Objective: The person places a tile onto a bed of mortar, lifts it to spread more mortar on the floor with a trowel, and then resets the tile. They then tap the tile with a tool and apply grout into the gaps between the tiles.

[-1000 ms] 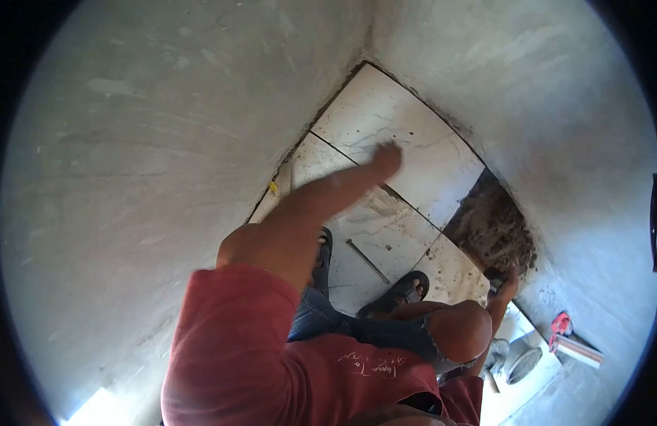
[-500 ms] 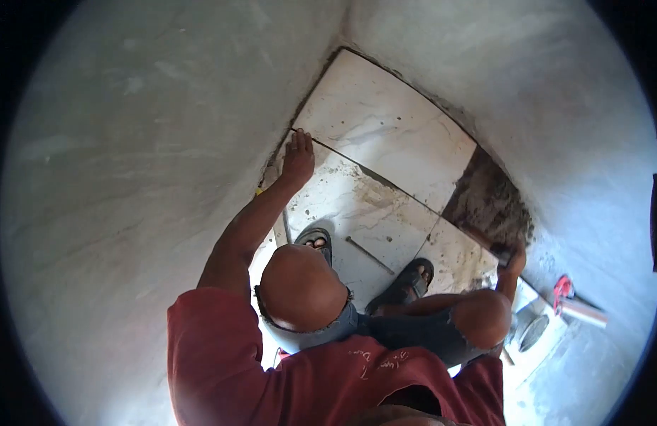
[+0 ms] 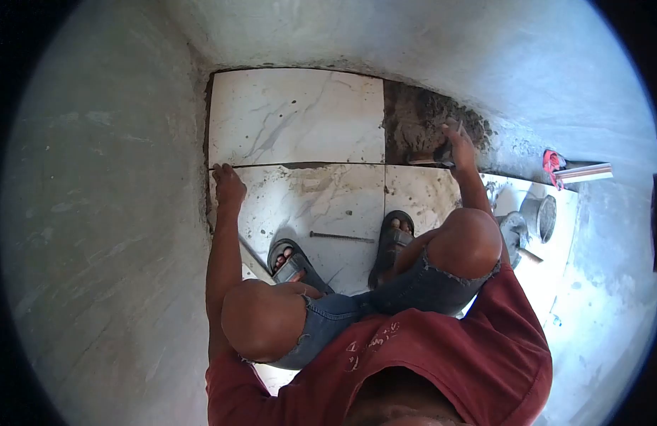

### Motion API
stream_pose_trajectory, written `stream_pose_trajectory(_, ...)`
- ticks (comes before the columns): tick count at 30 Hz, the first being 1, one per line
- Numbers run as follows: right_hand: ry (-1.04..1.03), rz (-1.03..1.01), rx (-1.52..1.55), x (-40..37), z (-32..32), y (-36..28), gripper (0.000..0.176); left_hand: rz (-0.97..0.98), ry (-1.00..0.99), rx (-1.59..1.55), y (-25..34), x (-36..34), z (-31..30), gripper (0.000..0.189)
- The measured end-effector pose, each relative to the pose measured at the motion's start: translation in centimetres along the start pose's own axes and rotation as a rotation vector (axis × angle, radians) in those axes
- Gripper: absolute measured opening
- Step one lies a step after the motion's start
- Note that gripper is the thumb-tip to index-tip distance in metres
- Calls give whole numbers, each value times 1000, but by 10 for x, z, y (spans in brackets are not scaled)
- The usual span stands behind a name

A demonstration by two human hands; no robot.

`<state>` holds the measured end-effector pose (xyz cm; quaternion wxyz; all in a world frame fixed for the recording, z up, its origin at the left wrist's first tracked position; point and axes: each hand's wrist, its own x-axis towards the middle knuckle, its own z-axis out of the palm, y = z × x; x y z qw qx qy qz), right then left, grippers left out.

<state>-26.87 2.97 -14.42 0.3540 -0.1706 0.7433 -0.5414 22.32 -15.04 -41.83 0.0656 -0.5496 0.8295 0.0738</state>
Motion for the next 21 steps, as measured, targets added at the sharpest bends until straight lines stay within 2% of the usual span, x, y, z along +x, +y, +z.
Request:
stream_pose_trajectory(2, -16, 1, -19, -1, -2, 3, 34, -67, -124, -194, 11, -2, -43, 55)
stream_pose_trajectory(3, -11, -1, -15, -2, -5, 5, 34, -61, -122, -192, 10, -2, -36, 55)
stream_pose_trajectory(5, -20, 9, 58, -2, -11, 7, 40, -9, -47, 4, 4, 2, -15, 53)
stream_pose_trajectory(6, -8, 5, 68, -4, -14, 6, 40, 5, -39, 9, 12, 1, -34, 53)
stream_pose_trajectory(9, 9, -1, 104, -9, -22, 6, 41, 92, -107, -91, 75, -7, -148, 49)
stream_pose_trajectory(12, -6, -8, 163, -6, -35, 12, 46, 601, -117, -216, 145, 0, -199, 51)
stream_pose_trajectory(15, 33, 19, 229, -3, -42, 17, 44, 950, -165, -104, 214, 3, -205, 55)
stream_pose_trajectory(18, 83, 16, 256, -7, -50, 25, 44, 1018, -196, -98, 274, -3, -154, 61)
stream_pose_trajectory(20, 126, 1, 261, -10, -54, 31, 46, 920, -267, -24, 311, -22, -128, 66)
stream_pose_trajectory(21, 101, 6, 308, -10, -59, 37, 48, 936, -272, -16, 318, -19, -126, 66)
